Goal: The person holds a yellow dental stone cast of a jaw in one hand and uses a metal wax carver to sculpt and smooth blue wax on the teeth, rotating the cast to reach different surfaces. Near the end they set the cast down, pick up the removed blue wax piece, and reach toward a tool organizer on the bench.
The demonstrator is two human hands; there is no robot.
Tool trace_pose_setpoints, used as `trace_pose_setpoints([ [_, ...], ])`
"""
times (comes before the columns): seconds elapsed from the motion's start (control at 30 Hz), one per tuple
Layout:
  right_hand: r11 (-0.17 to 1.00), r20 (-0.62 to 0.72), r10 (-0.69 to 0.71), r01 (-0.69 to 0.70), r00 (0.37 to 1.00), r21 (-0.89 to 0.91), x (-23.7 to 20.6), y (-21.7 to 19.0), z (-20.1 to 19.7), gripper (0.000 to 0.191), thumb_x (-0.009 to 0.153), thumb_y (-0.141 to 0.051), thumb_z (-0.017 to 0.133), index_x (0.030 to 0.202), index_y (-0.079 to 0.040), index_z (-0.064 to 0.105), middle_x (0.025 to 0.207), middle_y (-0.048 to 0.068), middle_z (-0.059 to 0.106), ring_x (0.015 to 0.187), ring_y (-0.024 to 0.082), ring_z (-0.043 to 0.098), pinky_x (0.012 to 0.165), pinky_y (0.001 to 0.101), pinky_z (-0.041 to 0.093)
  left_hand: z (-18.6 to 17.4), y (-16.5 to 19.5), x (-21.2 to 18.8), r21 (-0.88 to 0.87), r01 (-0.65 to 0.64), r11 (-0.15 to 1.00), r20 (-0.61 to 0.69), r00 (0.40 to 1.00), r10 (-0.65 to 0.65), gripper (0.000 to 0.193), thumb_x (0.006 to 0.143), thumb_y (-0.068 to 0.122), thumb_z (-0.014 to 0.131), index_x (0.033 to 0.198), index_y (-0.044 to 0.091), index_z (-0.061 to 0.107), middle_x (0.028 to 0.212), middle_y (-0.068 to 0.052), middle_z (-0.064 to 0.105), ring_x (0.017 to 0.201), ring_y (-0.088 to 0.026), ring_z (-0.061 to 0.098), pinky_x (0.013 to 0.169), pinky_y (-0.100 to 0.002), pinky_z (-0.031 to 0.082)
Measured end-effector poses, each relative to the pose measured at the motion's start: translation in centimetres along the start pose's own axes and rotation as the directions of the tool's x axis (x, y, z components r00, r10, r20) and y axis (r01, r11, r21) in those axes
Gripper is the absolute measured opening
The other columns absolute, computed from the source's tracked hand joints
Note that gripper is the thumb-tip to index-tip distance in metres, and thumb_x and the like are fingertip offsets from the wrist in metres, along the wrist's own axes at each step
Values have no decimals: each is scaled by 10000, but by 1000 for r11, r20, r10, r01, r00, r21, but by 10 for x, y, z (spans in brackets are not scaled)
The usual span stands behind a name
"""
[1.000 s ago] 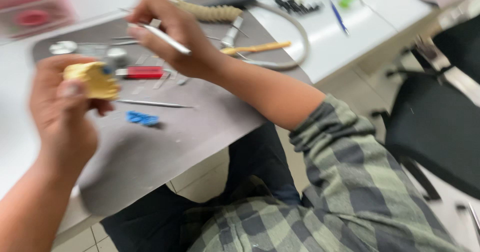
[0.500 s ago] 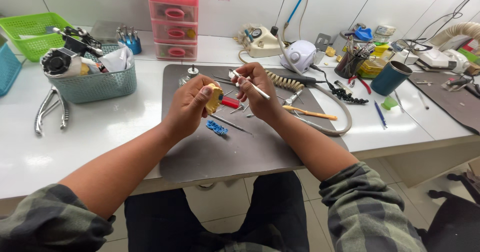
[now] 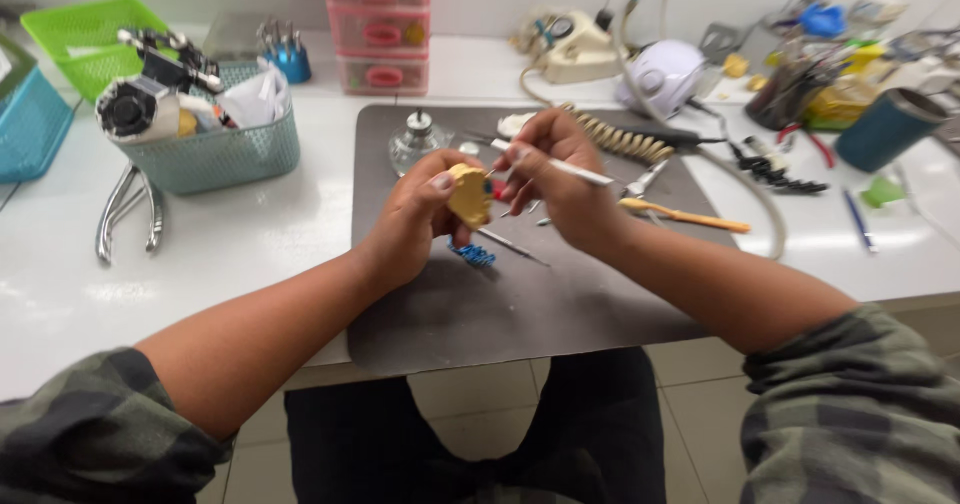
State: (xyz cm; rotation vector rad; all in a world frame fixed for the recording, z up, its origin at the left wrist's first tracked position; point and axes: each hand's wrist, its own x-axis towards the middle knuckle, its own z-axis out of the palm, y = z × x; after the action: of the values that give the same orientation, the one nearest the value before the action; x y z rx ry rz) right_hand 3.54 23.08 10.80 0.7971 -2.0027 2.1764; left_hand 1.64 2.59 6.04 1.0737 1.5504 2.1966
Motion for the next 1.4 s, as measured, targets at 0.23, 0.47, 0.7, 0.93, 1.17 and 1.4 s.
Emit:
trace_pose_setpoints([
  [0.23, 983, 11, -134, 132, 991, 129, 5, 46, -38, 265, 1110, -56, 608, 1328, -74, 459, 1269, 190, 652, 1011, 211, 716, 840, 346, 639, -25, -23, 8, -136, 100, 986, 102, 991, -86, 573, 1100, 499, 465, 1482, 74, 428, 1131, -106, 640, 940, -151, 668, 838, -311, 566],
  [0.47, 984, 105, -175, 178, 979, -16, -1, 54, -63, 239, 1153, -97, 614, 1331, -75, 455, 1312, 218, 653, 1153, 274, 733, 968, 442, 668, -43, -32, 18, -270, 219, 938, -14, 973, -231, 566, 1086, 419, 522, 1490, 44, 396, 1218, -134, 658, 1024, -198, 700, 867, -341, 574],
  [0.7, 996, 77, -68, 63, 995, 64, 4, 60, -70, 254, 1148, -121, 602, 1352, -67, 461, 1306, 229, 653, 1176, 287, 719, 985, 457, 662, -47, -34, 28, -317, 275, 908, -50, 951, -305, 577, 1067, 386, 578, 1484, 19, 420, 1242, -152, 663, 1046, -215, 703, 873, -355, 574],
  [0.93, 987, 86, 6, -20, 996, 157, 1, 66, -71, 239, 1185, -213, 572, 1341, -55, 484, 1340, 247, 640, 1160, 295, 702, 995, 446, 621, -44, -32, 24, -215, 321, 922, 50, 947, -318, 589, 1052, 441, 571, 1489, 52, 508, 1217, -135, 680, 1058, -183, 664, 896, -330, 544],
  [1.17, 998, 121, -64, 65, 991, -5, 0, 62, -64, 251, 1159, -279, 599, 1273, -65, 531, 1284, 248, 647, 1121, 278, 690, 973, 424, 611, -51, -32, 15, -197, 288, 937, 143, 954, -263, 500, 1089, 430, 612, 1448, 92, 531, 1243, -82, 679, 1088, -153, 664, 940, -322, 531],
  [1.4, 995, 23, -60, 62, 998, -75, -1, 56, -53, 346, 1085, -269, 622, 1317, -41, 505, 1205, 208, 693, 1119, 247, 725, 887, 402, 656, -53, -31, 11, -197, 285, 938, 163, 953, -256, 499, 1112, 446, 573, 1460, 91, 535, 1234, -82, 679, 1046, -139, 633, 936, -317, 529],
])
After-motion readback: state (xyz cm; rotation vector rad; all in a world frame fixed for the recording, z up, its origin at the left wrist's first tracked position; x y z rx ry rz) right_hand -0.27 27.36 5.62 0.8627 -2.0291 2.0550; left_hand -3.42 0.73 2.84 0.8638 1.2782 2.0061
